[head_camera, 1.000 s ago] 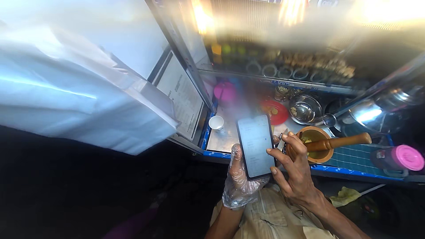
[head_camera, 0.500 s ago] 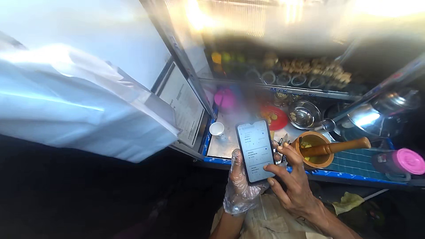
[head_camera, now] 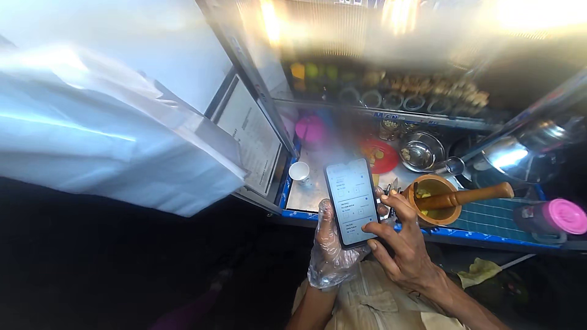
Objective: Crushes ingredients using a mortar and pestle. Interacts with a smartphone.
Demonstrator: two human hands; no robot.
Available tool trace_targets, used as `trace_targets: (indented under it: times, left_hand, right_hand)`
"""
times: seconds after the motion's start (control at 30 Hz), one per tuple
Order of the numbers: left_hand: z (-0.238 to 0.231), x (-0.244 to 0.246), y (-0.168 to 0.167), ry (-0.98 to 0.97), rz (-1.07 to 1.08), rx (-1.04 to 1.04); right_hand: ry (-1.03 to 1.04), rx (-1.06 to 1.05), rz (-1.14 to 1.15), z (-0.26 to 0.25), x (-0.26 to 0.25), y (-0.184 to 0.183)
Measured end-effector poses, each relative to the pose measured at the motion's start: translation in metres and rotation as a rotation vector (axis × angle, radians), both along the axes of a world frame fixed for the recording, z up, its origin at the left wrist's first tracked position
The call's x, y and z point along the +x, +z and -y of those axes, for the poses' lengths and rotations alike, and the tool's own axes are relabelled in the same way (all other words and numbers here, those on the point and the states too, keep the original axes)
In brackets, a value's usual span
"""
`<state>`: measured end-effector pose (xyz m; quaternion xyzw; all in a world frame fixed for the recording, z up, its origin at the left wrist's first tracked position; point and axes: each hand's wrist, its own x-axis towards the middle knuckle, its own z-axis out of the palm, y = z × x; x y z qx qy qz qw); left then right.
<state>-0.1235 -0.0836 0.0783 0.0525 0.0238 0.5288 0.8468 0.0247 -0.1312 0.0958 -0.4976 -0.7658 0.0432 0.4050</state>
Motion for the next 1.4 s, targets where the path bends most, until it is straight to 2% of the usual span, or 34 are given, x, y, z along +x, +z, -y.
trace_targets:
  times: [0.27,0.4,1.0,1.2,1.3,1.4]
  left_hand:
    - [0.003,-0.001,0.001,0.001,0.005,-0.011]
    - [0.006,0.001,0.004,0.05,-0.087,-0.059]
    - [0.0,-0.003,0.0,-0.006,0.038,-0.021]
    - [-0.008,-0.01,-0.009,-0.056,0.082,0.034]
    - [-0.015,-0.022,-0.009,-0.065,0.108,0.078]
    - [-0.017,-0.035,-0.005,-0.014,0.091,0.1]
  right_hand:
    - [-0.035,-0.021,0.026,-0.005,0.0,0.001]
    - [-0.092,-0.025,0.05,-0.011,0.002,0.003]
    - [-0.067,0.004,-0.008,-0.01,0.004,0.001]
    - [-0.041,0.027,-0.099,-0.006,0.01,-0.002]
    - [0.013,-0.115,-0.196,0.006,0.028,-0.013]
    - [0.06,-0.532,-0.169,0.025,0.06,-0.035]
